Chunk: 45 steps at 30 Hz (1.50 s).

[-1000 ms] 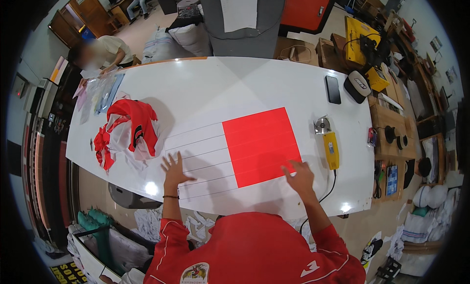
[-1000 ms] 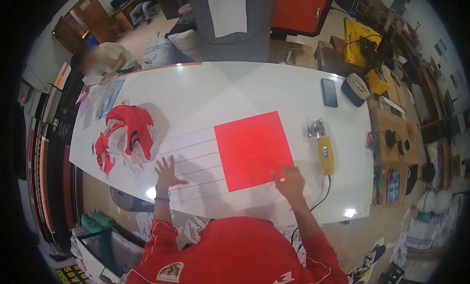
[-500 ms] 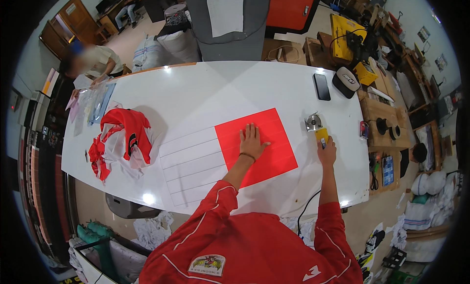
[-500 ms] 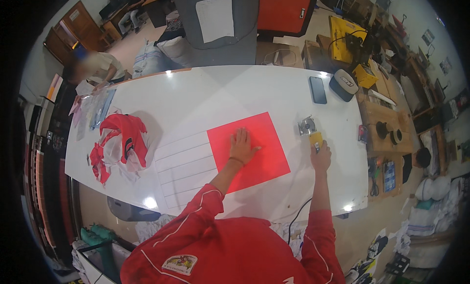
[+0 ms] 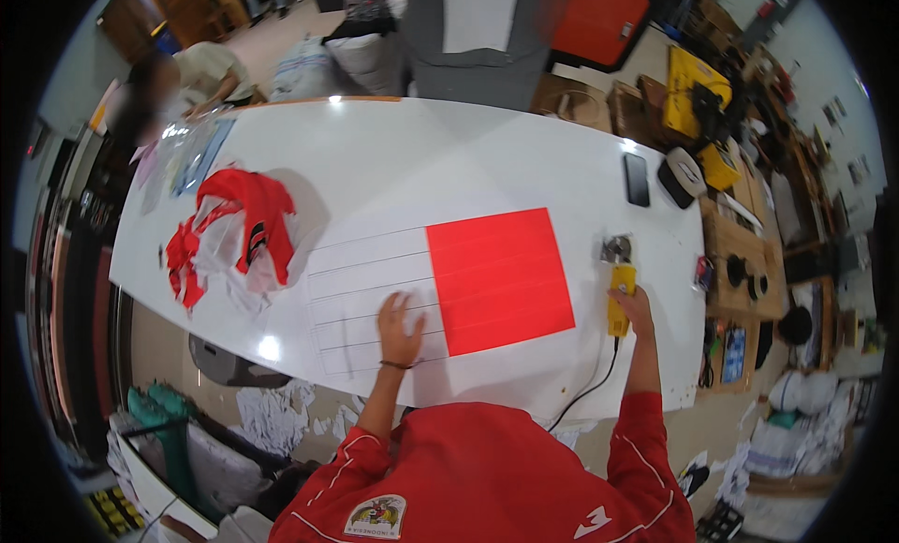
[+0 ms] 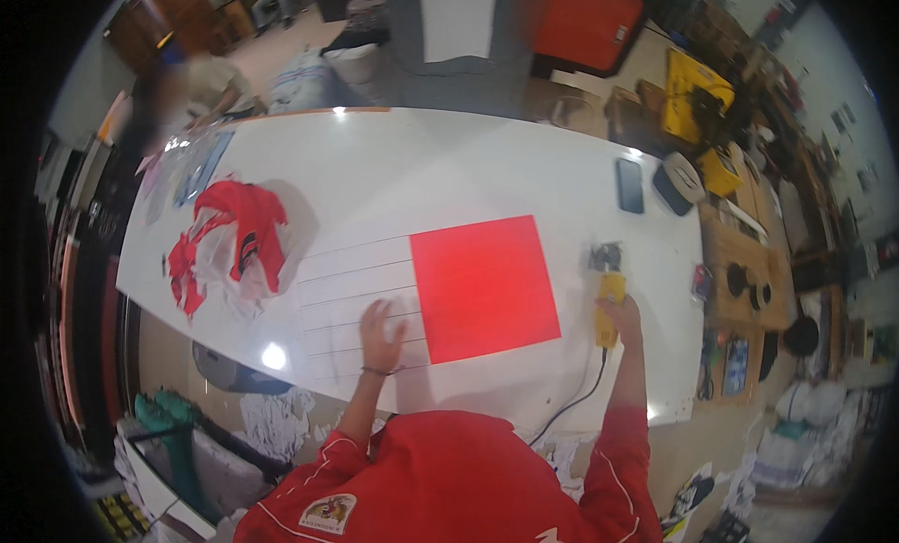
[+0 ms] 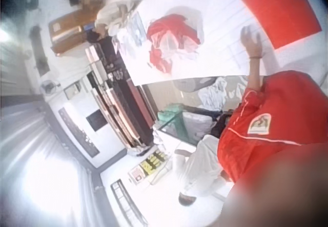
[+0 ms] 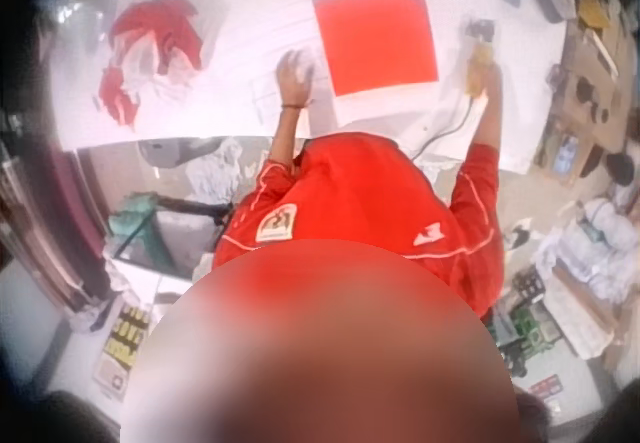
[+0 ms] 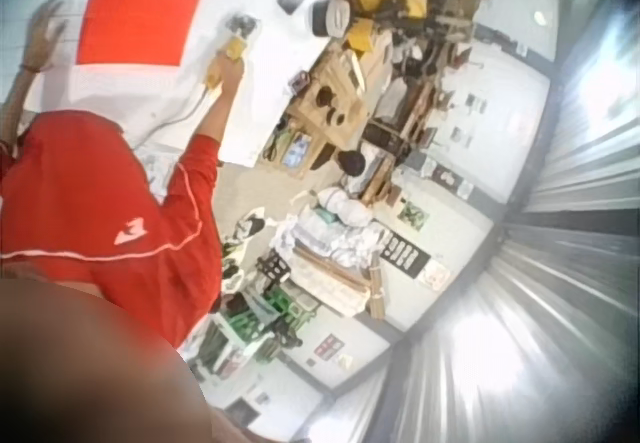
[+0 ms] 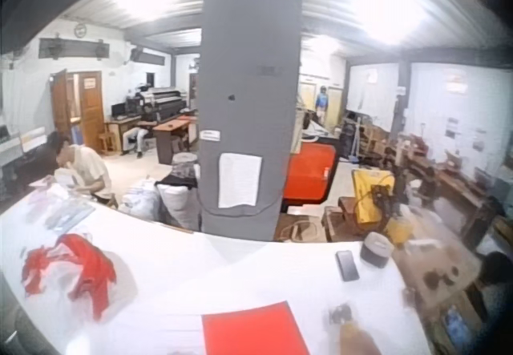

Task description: The person unfolds a red fabric piece on a white table, then uses a yellow electric cutter to cut along pre-drawn lines. After cutting, the person folds the resulting fabric strips and places them aside. Finally, the person unfolds a red sports jersey with the number 13 and begins cutting along its outline.

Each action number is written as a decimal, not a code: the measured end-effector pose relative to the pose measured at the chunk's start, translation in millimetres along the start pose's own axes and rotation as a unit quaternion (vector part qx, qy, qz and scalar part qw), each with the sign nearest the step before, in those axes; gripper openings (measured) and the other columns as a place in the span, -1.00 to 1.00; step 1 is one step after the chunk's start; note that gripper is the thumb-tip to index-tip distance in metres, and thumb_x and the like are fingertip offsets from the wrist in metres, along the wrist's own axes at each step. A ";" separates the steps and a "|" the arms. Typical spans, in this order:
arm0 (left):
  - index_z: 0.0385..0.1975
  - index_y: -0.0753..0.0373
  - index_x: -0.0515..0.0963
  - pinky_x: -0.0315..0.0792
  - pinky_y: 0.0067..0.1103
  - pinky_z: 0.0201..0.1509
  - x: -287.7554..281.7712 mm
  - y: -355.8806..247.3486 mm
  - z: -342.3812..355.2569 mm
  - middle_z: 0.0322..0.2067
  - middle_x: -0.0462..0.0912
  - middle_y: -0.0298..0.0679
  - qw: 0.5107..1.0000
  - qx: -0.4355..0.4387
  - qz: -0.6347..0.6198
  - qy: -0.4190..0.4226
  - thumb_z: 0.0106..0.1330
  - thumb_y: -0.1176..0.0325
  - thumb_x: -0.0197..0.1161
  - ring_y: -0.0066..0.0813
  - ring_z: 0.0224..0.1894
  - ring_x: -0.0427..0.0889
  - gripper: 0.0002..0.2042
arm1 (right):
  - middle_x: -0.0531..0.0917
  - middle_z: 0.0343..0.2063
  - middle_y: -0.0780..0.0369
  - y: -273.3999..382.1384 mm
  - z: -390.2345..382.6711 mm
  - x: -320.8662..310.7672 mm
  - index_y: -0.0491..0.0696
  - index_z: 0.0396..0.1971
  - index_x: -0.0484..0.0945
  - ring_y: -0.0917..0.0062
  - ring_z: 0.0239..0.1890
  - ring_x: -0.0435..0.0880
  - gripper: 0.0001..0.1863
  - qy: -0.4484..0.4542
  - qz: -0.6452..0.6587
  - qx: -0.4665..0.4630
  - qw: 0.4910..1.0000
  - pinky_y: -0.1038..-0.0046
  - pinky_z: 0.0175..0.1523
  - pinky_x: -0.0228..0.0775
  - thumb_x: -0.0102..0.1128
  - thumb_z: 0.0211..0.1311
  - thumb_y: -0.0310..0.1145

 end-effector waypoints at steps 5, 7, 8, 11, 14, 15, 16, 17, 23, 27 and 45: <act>0.39 0.28 0.49 0.24 -0.01 0.53 -92.1 109.1 -30.0 0.42 0.36 0.23 0.980 -0.128 0.125 -0.086 0.36 0.18 0.48 0.29 0.45 0.32 -0.37 | 0.71 -0.33 0.14 21.7 -48.3 16.0 -0.19 -0.05 0.48 0.38 -0.44 0.76 -0.49 0.036 0.155 0.034 0.987 0.30 -0.37 0.63 0.57 0.10 -0.33; 0.47 0.28 0.40 0.14 0.06 0.57 -103.1 130.7 -31.8 0.48 0.26 0.28 0.972 -0.184 0.131 -0.065 0.38 0.03 0.46 0.33 0.53 0.20 -0.26 | 0.70 -0.35 0.14 34.0 -73.0 26.1 -0.18 -0.04 0.43 0.39 -0.48 0.75 -0.47 0.055 0.175 0.045 0.982 0.30 -0.42 0.64 0.59 0.09 -0.39; 0.50 0.27 0.36 0.06 0.09 0.59 -101.2 131.9 -29.0 0.52 0.19 0.28 0.971 -0.182 0.150 -0.045 0.38 -0.05 0.44 0.33 0.56 0.13 -0.21 | 0.69 -0.36 0.14 41.3 -81.1 30.9 -0.18 -0.05 0.43 0.40 -0.48 0.74 -0.47 0.062 0.155 0.037 0.985 0.31 -0.42 0.64 0.59 0.09 -0.39; 0.58 0.23 0.24 -0.18 0.17 0.64 -80.6 129.3 -13.4 0.60 -0.02 0.26 0.955 -0.222 0.191 0.047 0.35 -0.25 0.37 0.33 0.65 -0.10 -0.05 | 0.67 -0.41 0.16 45.1 -109.2 45.9 -0.17 -0.09 0.43 0.43 -0.48 0.73 -0.48 0.071 0.114 0.021 0.991 0.32 -0.40 0.63 0.61 0.07 -0.39; 0.64 0.20 0.13 -0.35 0.21 0.65 -55.9 116.1 12.1 0.65 -0.19 0.22 0.946 -0.220 0.205 0.120 0.31 -0.39 0.31 0.32 0.68 -0.27 0.06 | 0.67 -0.39 0.16 26.0 -132.6 55.1 -0.18 -0.11 0.44 0.45 -0.44 0.73 -0.47 0.003 0.077 0.044 0.996 0.34 -0.37 0.61 0.63 0.03 -0.39; 0.65 0.19 0.11 -0.37 0.21 0.65 -50.6 111.4 20.1 0.66 -0.21 0.21 0.946 -0.210 0.207 0.133 0.30 -0.40 0.31 0.32 0.68 -0.30 0.07 | 0.68 -0.34 0.14 15.6 -142.0 54.5 -0.18 -0.14 0.46 0.47 -0.38 0.72 -0.47 -0.006 0.104 0.064 0.992 0.37 -0.33 0.60 0.63 0.00 -0.37; 0.66 0.18 0.09 -0.39 0.22 0.65 -45.2 107.2 26.8 0.66 -0.24 0.20 0.944 -0.202 0.213 0.148 0.30 -0.42 0.30 0.32 0.69 -0.32 0.08 | 0.68 -0.33 0.14 6.8 -151.4 51.3 -0.19 -0.13 0.46 0.47 -0.37 0.72 -0.47 -0.024 0.116 0.068 0.991 0.37 -0.31 0.60 0.64 -0.01 -0.37; 0.66 0.17 0.09 -0.38 0.22 0.65 -40.4 101.6 33.7 0.66 -0.23 0.19 0.947 -0.179 0.218 0.153 0.30 -0.42 0.30 0.32 0.69 -0.32 0.08 | 0.68 -0.31 0.14 -3.2 -162.5 49.7 -0.19 -0.13 0.46 0.46 -0.35 0.72 -0.46 -0.045 0.123 0.084 0.988 0.37 -0.29 0.60 0.64 -0.01 -0.37; 0.67 0.09 0.08 -0.33 0.21 0.66 -15.2 88.3 46.8 0.68 -0.23 0.13 0.955 -0.097 0.225 0.168 0.33 -0.42 0.27 0.29 0.69 -0.29 0.04 | 0.72 -0.22 0.08 -41.6 -248.4 30.3 -0.17 -0.02 0.50 0.37 -0.22 0.76 -0.37 -0.176 0.074 0.085 0.978 0.31 -0.12 0.63 0.66 -0.09 -0.31; 0.68 0.01 0.07 -0.32 0.18 0.67 -23.5 112.7 37.6 0.68 -0.19 0.09 0.934 -0.139 0.279 0.173 0.40 -0.41 0.18 0.25 0.70 -0.27 -0.03 | 0.74 -0.16 0.04 -59.1 -301.1 33.2 -0.20 0.12 0.51 0.23 -0.13 0.78 -0.26 -0.179 0.025 0.102 0.978 0.22 -0.01 0.62 0.63 -0.12 -0.31; 0.61 0.24 0.18 -0.25 0.07 0.70 -39.7 76.1 -18.8 0.63 -0.03 0.21 0.972 -0.065 0.206 0.092 0.50 -0.13 0.24 0.21 0.68 -0.12 -0.18 | 0.75 -0.20 -0.12 -31.5 -338.7 68.9 -0.07 0.25 0.40 -0.16 -0.10 0.74 -0.27 -0.094 -0.139 0.108 0.980 -0.07 -0.03 0.57 0.51 0.15 -0.12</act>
Point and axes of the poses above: each hand's wrist, its own z-axis towards the middle knuckle, its own x-axis out of the palm, y = z × x, the point moved 6 cm from there along z, towards the middle knuckle
